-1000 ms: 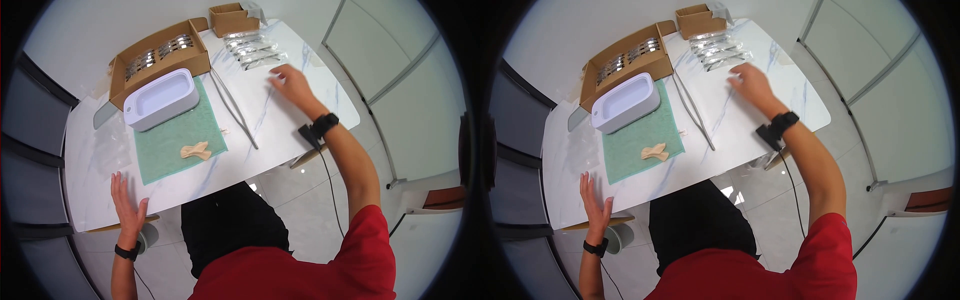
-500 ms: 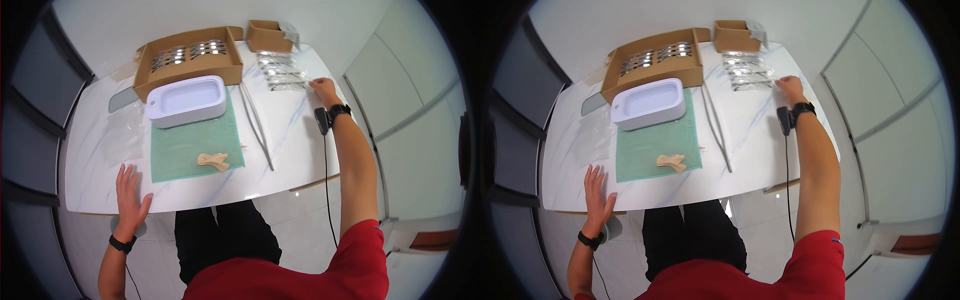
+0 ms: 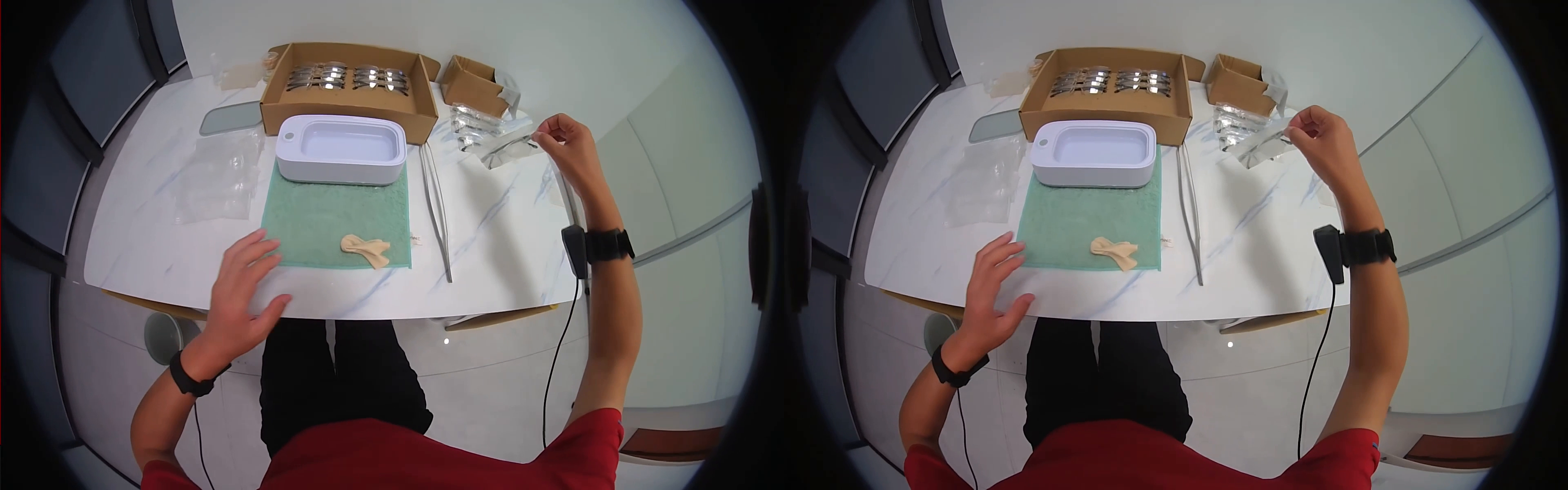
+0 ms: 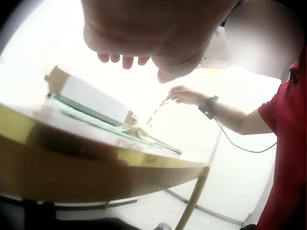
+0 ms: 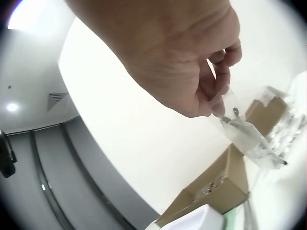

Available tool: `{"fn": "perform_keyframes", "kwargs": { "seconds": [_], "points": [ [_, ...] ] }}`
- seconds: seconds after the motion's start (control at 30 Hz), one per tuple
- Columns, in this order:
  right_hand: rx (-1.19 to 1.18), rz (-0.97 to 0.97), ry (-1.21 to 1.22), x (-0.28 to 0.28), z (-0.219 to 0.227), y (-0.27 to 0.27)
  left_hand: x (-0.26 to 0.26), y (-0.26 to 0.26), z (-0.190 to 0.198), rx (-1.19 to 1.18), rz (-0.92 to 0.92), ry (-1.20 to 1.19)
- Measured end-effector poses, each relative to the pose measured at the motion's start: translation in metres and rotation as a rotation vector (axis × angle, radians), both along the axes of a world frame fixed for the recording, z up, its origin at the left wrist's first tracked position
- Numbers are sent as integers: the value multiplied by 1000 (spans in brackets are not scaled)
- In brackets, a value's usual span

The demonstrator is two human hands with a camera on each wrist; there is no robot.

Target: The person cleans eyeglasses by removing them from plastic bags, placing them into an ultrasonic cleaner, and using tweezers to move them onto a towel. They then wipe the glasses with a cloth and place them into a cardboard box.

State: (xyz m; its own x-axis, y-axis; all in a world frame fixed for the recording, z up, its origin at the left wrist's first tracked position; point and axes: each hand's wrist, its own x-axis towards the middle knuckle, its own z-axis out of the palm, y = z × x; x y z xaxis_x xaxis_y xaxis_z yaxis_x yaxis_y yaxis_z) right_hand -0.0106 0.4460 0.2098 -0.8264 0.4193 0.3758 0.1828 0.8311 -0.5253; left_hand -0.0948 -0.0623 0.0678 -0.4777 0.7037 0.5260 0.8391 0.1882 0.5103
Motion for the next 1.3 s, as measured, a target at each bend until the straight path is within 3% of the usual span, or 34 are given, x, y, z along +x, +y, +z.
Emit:
{"fn": "perform_keyframes", "kwargs": {
  "seconds": [0.13,0.2,0.33,0.53,0.63,0.83,1.07,1.3],
  "points": [
    [76,146,-102,15,44,-84,10,42,20,162,-83,-70],
    [-73,232,-116,21,49,-114,11,63,23,249,-83,-132],
    [-338,362,-167,29,48,-167,19,84,29,325,-164,-580],
    [-609,536,-181,31,30,-196,27,69,22,184,-424,-1007],
    [-669,590,-242,28,31,-192,31,63,27,329,-433,-1103],
    [-664,668,-326,26,20,-181,29,58,21,284,-488,-1126],
    [-691,693,-522,18,10,-173,30,60,14,216,-461,-1134],
    [-686,695,-536,14,-8,-169,27,60,17,164,-368,-1086]
  ]
}}
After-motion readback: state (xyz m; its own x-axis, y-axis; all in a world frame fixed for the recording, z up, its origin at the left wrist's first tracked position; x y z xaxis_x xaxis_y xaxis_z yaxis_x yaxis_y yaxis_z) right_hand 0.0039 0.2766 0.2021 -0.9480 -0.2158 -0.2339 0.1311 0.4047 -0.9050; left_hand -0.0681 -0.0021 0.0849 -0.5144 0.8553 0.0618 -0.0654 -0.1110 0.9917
